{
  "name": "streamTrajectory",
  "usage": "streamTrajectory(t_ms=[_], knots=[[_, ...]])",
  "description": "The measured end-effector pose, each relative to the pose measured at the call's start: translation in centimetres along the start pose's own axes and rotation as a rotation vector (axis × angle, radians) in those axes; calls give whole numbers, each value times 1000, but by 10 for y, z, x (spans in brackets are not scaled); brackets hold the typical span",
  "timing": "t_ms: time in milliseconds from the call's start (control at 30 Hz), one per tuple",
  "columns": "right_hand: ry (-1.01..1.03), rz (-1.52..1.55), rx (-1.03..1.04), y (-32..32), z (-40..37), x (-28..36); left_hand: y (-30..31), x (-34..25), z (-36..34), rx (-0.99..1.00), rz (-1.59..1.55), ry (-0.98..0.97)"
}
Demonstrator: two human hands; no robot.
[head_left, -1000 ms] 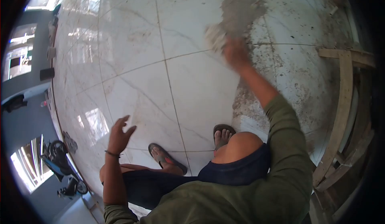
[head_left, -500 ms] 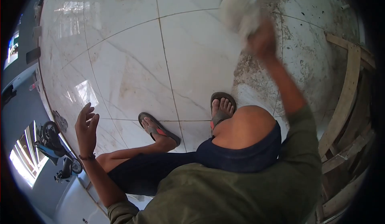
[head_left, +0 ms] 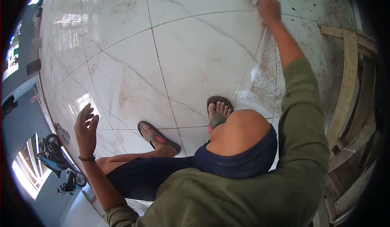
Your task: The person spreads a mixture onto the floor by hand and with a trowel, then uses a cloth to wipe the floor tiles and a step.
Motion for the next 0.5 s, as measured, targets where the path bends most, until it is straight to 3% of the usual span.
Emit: streamTrajectory(t_ms=[67,100,167,300,367,400,433,500], knots=[[-34,-387,-81,0,56,-38,8,4,-15,-12,6,12],[-104,-272,110,30,75,-39,12,6,-20,-17,6,19],[-81,-156,-128,115,76,-9,17,8,-28,-31,-10,28],[316,-184,-377,139,-26,-3,13,-2,-22,-27,-37,-19],[298,108,-200,134,-120,3,7,2,-11,11,-48,-21],[194,213,-130,107,-190,-13,4,2,-5,25,-48,-23],[184,108,-46,106,-258,-3,0,-1,3,39,-45,-26],[8,266,351,115,-374,12,-12,-10,19,68,-41,-64]])
Point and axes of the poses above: each hand's wrist, its own z-axis towards the middle knuckle, its own y-axis out of the back of the hand, x = y × z, the point moved 6 cm from there along z, towards the middle knuckle, and after that the axes turned 14 degrees about -z, right-handed, at the moved point
